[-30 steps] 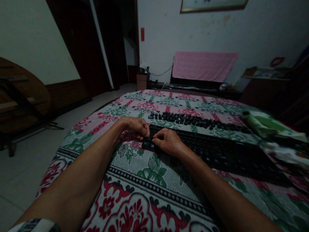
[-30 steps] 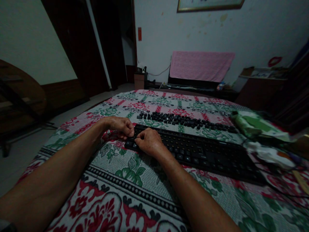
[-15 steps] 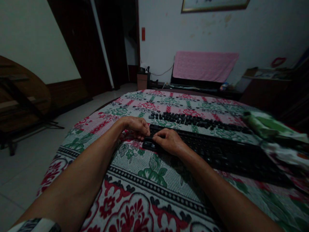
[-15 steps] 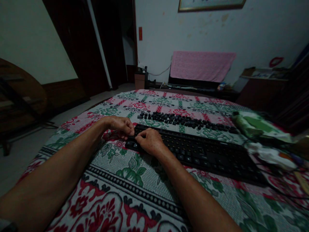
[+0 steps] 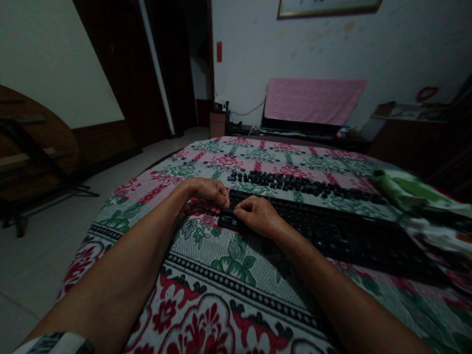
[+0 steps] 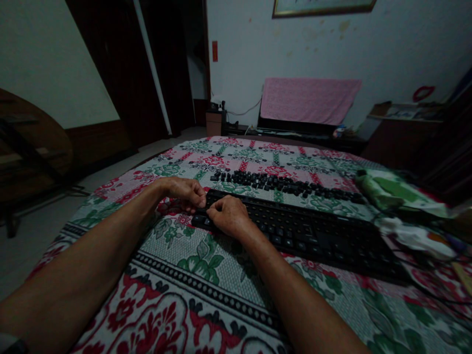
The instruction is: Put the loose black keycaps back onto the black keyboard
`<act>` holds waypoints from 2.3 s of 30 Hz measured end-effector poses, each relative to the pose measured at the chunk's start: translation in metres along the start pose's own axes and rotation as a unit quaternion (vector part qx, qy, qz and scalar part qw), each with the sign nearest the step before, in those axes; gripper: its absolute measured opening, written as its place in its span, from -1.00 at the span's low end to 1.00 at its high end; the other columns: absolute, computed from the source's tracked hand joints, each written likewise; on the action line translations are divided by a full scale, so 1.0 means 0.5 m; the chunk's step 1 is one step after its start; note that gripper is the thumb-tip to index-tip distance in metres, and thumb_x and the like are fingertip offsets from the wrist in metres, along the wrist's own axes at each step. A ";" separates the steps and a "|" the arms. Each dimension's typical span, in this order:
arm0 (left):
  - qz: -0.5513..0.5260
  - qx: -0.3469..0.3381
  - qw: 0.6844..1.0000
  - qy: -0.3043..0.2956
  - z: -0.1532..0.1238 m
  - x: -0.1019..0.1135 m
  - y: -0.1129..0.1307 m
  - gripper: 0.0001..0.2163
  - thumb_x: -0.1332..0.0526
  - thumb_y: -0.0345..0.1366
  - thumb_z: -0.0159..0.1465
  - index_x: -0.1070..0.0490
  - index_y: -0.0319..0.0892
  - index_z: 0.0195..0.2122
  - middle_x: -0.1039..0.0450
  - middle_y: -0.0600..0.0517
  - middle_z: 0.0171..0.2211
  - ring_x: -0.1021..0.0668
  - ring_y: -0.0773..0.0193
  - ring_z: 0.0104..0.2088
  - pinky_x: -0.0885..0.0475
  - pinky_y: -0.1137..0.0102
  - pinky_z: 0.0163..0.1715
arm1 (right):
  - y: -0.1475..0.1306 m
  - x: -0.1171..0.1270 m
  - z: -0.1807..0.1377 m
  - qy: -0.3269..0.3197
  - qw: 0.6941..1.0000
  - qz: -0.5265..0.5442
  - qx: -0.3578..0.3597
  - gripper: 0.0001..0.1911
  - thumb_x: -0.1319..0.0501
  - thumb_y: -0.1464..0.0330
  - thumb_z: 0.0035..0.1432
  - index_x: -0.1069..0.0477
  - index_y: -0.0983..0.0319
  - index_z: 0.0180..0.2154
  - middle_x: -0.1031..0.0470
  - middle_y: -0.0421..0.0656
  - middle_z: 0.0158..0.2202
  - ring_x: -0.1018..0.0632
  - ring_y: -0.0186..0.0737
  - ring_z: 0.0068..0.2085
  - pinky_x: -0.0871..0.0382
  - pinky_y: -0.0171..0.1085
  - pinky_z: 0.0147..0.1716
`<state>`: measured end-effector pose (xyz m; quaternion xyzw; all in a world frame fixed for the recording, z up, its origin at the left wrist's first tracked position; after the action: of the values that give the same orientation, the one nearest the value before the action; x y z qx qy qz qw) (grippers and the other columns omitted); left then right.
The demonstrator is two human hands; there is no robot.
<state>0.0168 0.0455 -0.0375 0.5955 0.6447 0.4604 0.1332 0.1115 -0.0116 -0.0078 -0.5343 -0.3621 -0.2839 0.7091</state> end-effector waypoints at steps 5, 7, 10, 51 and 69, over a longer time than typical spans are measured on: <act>0.010 -0.005 1.000 -0.004 -0.001 -0.002 0.003 -0.81 -0.20 -0.26 -0.05 -0.37 -0.24 -0.43 -0.40 0.08 -0.60 -0.40 0.42 -0.60 -0.29 0.51 -0.59 | -0.006 0.001 0.001 0.008 1.000 -0.016 0.021 -0.78 -0.08 0.28 -0.07 -0.48 0.19 -0.44 -0.48 -0.20 -0.41 -0.43 -0.32 -0.37 -0.23 -0.40 -0.35; 0.017 -0.005 1.000 -0.004 -0.001 -0.001 0.003 -0.81 -0.20 -0.25 -0.05 -0.37 -0.24 -0.42 -0.40 0.08 -0.60 -0.40 0.42 -0.60 -0.29 0.51 -0.59 | -0.009 0.001 0.001 0.011 0.999 -0.023 0.028 -0.78 -0.09 0.29 -0.07 -0.48 0.19 -0.44 -0.47 -0.20 -0.39 -0.43 -0.32 -0.34 -0.23 -0.39 -0.33; 0.021 -0.004 1.000 -0.003 0.001 -0.001 0.001 -0.80 -0.21 -0.25 -0.06 -0.37 -0.24 -0.42 -0.40 0.08 -0.60 -0.40 0.41 -0.59 -0.30 0.51 -0.58 | -0.011 0.002 -0.001 0.015 0.999 -0.030 0.032 -0.79 -0.10 0.29 -0.07 -0.48 0.17 -0.42 -0.46 -0.20 -0.37 -0.42 -0.30 -0.31 -0.23 -0.38 -0.31; 0.079 -0.012 0.997 -0.011 0.010 -0.007 0.004 -0.78 -0.23 -0.22 -0.09 -0.38 -0.22 -0.43 -0.35 0.11 -0.63 -0.38 0.42 -0.62 -0.27 0.52 -0.60 | -0.018 0.006 -0.001 0.010 0.999 -0.015 0.049 -0.79 -0.08 0.34 -0.08 -0.49 0.23 -0.46 -0.50 -0.18 -0.43 -0.45 -0.34 -0.40 -0.25 -0.42 -0.38; 0.061 -0.006 0.998 0.000 0.010 -0.014 0.006 -0.79 -0.25 -0.25 -0.13 -0.30 -0.23 -0.50 -0.28 0.13 -0.69 -0.33 0.42 -0.66 -0.21 0.52 -0.65 | -0.009 -0.001 -0.004 0.035 0.997 -0.045 0.048 -0.78 -0.06 0.33 -0.04 -0.47 0.15 -0.39 -0.46 -0.20 -0.36 -0.42 -0.31 -0.32 -0.21 -0.38 -0.34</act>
<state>0.0244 0.0410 -0.0405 0.6330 0.6046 0.4713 0.1081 0.1081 -0.0148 -0.0060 -0.4729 -0.3737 -0.3163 0.7326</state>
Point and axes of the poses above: each hand's wrist, its own z-axis towards the middle knuckle, its own x-axis out of the back of the hand, y = z × x, the point moved 8 cm from there along z, towards the middle knuckle
